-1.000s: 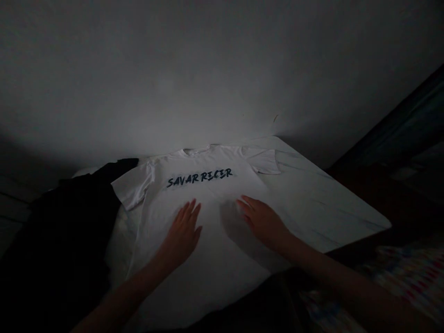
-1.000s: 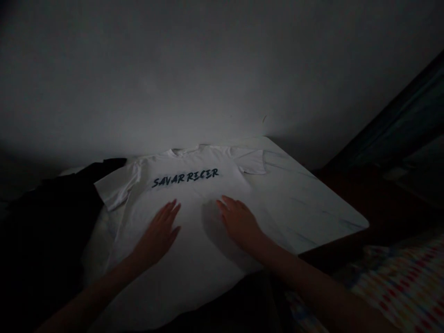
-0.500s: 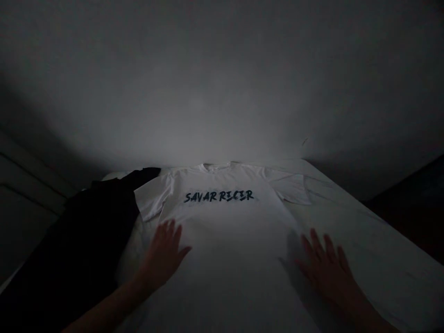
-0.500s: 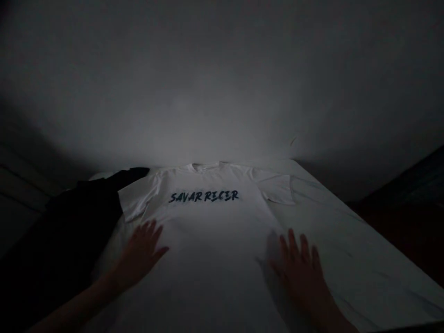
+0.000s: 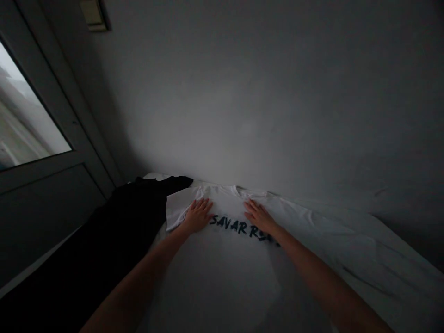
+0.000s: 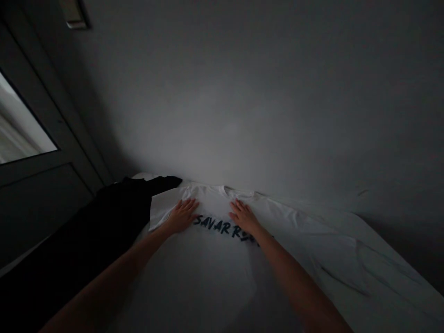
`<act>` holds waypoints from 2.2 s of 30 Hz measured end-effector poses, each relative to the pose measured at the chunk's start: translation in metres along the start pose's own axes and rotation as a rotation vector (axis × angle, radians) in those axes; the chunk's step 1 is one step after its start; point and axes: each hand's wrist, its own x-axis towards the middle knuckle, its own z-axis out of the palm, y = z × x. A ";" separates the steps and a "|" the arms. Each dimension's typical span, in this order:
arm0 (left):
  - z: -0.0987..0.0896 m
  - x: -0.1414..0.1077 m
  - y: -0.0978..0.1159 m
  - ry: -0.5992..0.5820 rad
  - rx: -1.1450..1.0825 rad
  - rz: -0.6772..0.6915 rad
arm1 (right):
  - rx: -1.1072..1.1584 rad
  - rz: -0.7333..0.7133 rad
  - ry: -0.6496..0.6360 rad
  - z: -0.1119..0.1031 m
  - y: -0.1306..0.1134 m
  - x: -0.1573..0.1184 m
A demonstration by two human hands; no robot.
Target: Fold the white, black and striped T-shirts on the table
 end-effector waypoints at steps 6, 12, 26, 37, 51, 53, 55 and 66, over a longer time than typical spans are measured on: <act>-0.033 0.011 -0.052 -0.080 0.018 -0.153 | -0.097 0.174 0.060 -0.002 0.107 -0.028; -0.075 0.028 -0.101 -0.046 0.160 -0.508 | -0.150 0.181 0.145 -0.026 0.077 -0.007; -0.111 0.046 -0.132 -0.141 0.016 -0.656 | 0.057 -0.085 -0.129 0.056 -0.157 0.104; -0.032 0.049 -0.008 0.076 0.066 -0.171 | 0.008 -0.157 -0.053 0.060 -0.157 0.099; -0.029 0.074 0.006 -0.110 0.340 -0.346 | -0.218 0.689 -0.033 -0.049 0.197 -0.127; -0.019 0.089 0.037 -0.023 0.261 -0.259 | -0.244 0.802 0.010 -0.056 0.215 -0.146; -0.004 0.095 0.056 0.021 0.181 -0.227 | -0.251 0.870 0.067 -0.055 0.215 -0.155; 0.006 0.063 0.032 -0.021 0.197 -0.177 | -0.295 0.616 -0.008 -0.045 0.229 -0.226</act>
